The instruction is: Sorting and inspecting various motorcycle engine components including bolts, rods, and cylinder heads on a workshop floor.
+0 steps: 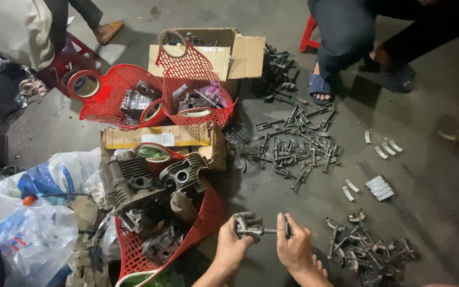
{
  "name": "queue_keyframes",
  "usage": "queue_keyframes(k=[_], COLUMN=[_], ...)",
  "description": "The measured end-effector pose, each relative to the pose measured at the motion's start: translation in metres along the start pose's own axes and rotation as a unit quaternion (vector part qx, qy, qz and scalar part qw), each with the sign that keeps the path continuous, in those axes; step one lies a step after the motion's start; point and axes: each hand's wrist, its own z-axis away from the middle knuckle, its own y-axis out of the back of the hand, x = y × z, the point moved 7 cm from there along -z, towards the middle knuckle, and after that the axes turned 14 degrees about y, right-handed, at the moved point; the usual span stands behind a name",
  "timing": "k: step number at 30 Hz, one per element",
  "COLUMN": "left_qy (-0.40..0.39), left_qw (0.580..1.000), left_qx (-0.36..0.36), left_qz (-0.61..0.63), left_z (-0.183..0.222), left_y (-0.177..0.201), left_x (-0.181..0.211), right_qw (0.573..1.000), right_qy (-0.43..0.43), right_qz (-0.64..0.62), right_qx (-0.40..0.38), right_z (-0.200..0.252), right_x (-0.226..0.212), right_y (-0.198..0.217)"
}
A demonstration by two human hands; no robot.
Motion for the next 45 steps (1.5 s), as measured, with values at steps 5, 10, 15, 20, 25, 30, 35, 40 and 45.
queue_keyframes(k=[5,10,15,20,25,30,35,40,45], left_qy=[-0.019,-0.171,-0.207,-0.224,-0.149,-0.129,-0.028,0.059,0.149], left_qw=[0.997,0.957,0.94,0.918,0.953,0.985,0.998,0.994,0.984], left_qx=[0.028,0.108,0.106,0.141,0.146,0.1,0.063,0.004,-0.034], left_qz=[-0.064,-0.211,-0.251,-0.297,-0.219,-0.063,0.002,0.093,0.091], left_z=[0.002,0.026,0.04,0.036,0.017,-0.016,-0.031,-0.04,-0.02], left_y=[0.002,-0.007,-0.014,-0.006,0.013,0.038,0.044,0.041,0.029], left_x=[0.008,0.044,0.061,0.064,0.048,0.016,-0.003,-0.026,-0.023], right_qw=[0.996,0.983,0.951,0.908,0.803,0.764,0.842,0.938,0.976], right_qy=[-0.078,-0.16,-0.279,-0.36,-0.44,-0.495,-0.392,-0.2,0.108], right_qz=[-0.031,-0.081,-0.124,-0.2,-0.399,-0.413,-0.37,-0.274,-0.145], right_qx=[-0.037,-0.033,-0.054,-0.074,-0.04,0.018,-0.027,-0.076,-0.12], right_z=[0.0,0.011,0.027,0.037,0.032,0.023,0.019,-0.009,-0.037], right_x=[0.008,0.026,0.046,0.054,0.042,0.045,0.064,0.04,-0.033], right_y=[-0.008,-0.02,-0.032,-0.038,-0.036,-0.025,-0.029,-0.014,0.006])
